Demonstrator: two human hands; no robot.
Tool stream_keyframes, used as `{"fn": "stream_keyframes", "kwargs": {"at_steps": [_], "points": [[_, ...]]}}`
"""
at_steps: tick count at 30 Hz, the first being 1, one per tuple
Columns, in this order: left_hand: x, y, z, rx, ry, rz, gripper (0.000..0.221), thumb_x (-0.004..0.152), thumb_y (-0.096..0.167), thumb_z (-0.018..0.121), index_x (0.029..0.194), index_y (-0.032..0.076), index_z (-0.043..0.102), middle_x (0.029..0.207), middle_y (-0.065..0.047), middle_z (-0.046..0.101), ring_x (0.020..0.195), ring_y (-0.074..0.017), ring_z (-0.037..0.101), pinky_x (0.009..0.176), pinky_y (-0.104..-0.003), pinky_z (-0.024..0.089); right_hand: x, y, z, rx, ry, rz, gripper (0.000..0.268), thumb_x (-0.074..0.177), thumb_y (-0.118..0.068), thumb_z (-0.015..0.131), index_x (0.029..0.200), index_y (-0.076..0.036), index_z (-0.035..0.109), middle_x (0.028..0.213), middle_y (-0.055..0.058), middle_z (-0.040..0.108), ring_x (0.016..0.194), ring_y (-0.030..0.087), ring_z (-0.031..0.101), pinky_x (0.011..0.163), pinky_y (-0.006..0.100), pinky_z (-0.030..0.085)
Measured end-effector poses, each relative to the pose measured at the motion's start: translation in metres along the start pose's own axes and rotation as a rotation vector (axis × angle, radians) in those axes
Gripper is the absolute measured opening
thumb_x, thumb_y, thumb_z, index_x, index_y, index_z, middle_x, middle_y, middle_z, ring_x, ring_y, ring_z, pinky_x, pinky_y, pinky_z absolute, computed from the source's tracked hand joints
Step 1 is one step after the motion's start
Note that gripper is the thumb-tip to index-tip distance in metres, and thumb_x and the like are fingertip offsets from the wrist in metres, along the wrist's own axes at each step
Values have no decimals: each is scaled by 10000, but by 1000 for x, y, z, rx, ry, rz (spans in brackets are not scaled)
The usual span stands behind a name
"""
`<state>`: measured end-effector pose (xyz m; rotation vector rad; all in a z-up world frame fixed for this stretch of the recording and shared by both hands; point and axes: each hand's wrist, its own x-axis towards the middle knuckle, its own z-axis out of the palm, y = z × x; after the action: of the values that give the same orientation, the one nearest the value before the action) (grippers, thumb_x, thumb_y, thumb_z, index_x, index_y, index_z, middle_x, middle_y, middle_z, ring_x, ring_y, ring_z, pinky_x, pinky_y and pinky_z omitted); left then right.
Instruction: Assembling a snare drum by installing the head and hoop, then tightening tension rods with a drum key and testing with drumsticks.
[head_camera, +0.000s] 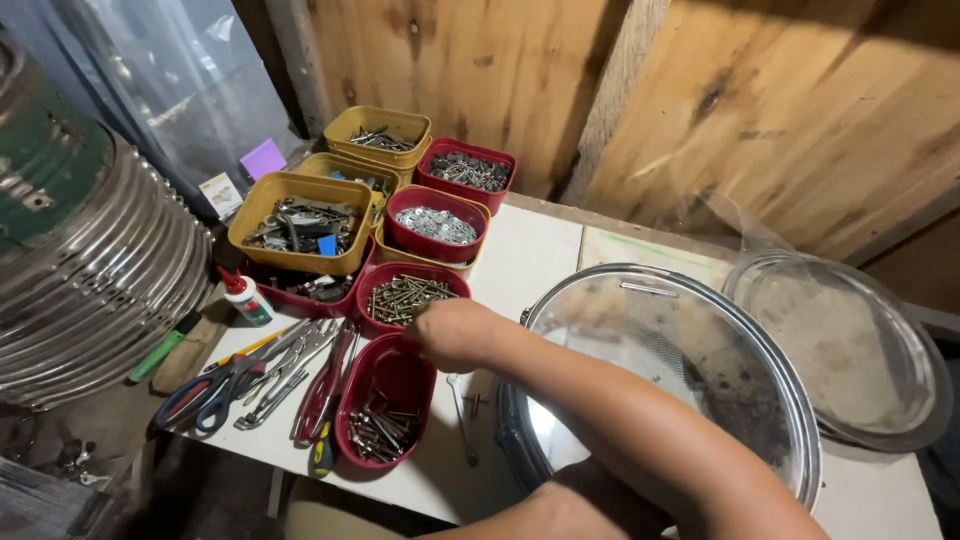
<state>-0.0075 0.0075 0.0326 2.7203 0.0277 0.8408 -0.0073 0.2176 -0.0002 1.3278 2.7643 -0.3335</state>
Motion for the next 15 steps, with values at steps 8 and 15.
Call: {"fn": "stream_keyframes", "kwargs": {"at_steps": [8, 15], "points": [[-30, -28, 30, 97, 157, 96, 181, 903, 166, 576, 732, 180, 631, 690, 12, 572, 656, -195, 563, 749, -331, 453, -138, 64, -140, 91, 92, 450, 480, 872, -121, 680, 1348, -183, 665, 1342, 63, 675, 1156, 284, 670, 995, 432, 523], [-127, -127, -4, 181, -145, -939, 233, 935, 26, 450, 1034, -56, 645, 1025, -208, 673, 919, -407, 588, 753, -553, 548, -413, 185, -87, -68, 530, 936, 380, 952, -381, 696, 1208, -114, 781, 1231, 61, 772, 1163, 243, 703, 988, 360, 500]]}}
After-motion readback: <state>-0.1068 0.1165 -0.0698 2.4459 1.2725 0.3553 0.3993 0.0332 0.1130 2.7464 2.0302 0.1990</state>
